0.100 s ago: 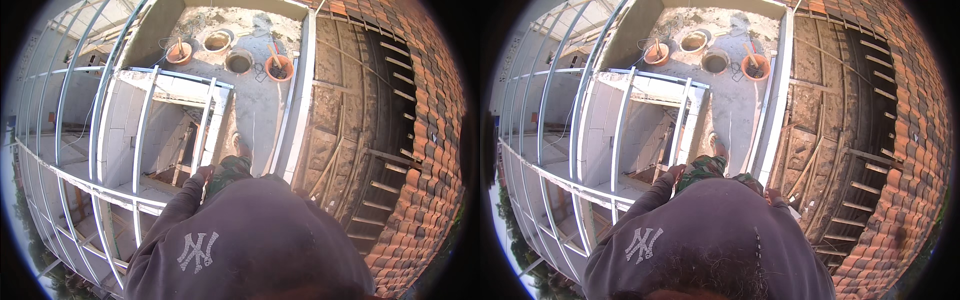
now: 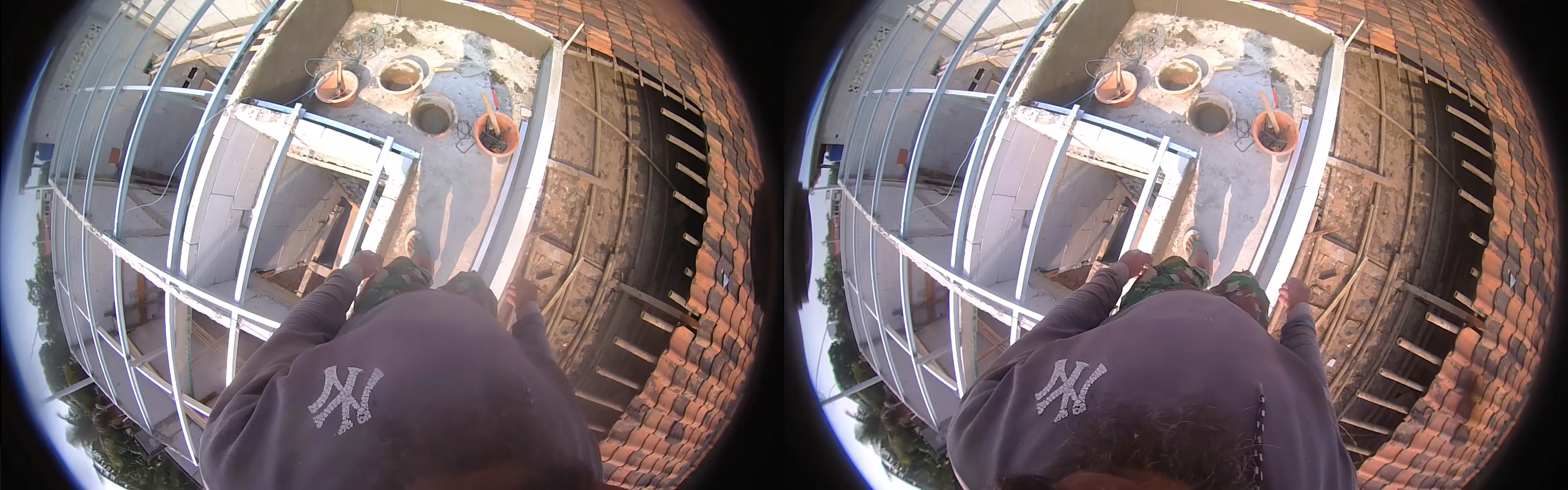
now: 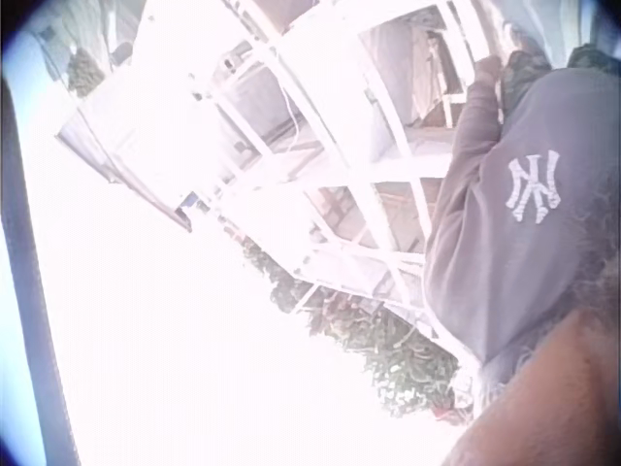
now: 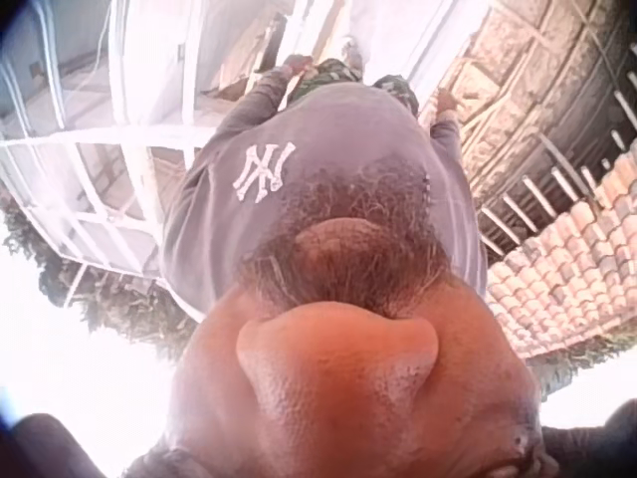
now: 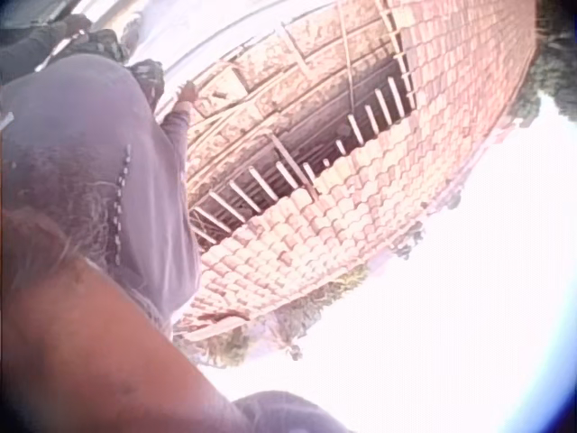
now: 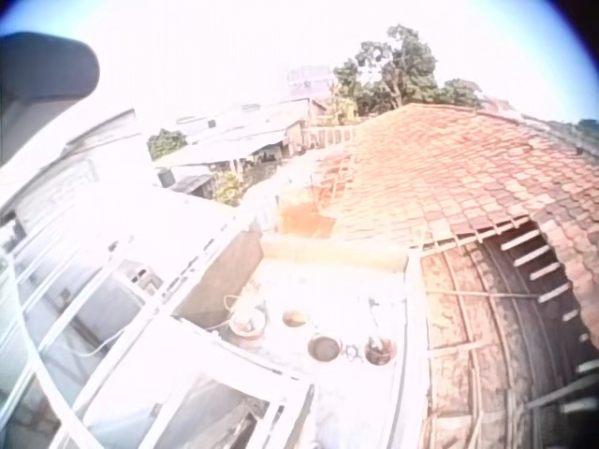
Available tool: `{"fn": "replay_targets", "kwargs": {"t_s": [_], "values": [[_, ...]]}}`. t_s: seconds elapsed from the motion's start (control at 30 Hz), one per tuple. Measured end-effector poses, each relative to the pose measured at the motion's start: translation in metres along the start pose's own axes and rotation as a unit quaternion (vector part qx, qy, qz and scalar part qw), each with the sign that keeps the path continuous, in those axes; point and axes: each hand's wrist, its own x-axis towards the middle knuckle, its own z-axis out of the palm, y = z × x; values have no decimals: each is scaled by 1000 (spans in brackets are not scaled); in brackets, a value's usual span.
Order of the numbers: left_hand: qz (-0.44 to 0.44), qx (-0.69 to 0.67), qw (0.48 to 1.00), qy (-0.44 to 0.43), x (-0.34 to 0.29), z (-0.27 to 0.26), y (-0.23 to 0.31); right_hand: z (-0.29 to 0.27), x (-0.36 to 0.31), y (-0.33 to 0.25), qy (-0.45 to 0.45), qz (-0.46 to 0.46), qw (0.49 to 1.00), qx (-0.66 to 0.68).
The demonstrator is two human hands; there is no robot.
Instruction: The person uses a tape measure to measure the distance between metal roof beams on top of a building under construction.
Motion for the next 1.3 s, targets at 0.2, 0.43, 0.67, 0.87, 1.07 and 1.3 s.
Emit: {"fn": "replay_targets", "kwargs": {"t_s": [0.2,0.43,0.67,0.87,1.07,1.3], "values": [[20,32,991,-131,104,-124,31,76,48,-215,-81,-130,988,33],[-247,-299,901,-194,163,-124,98,94,235,-256,-218,-122,876,-411],[-450,-183,864,-129,274,-143,120,199,469,-304,-65,-234,532,-811],[-438,-166,881,-65,331,-120,128,258,622,-355,53,-50,712,-698],[-519,-200,827,-80,342,-127,102,297,703,-344,26,-54,672,-738],[-535,-188,821,-62,373,-176,92,315,705,-347,63,-90,697,-708]]}}
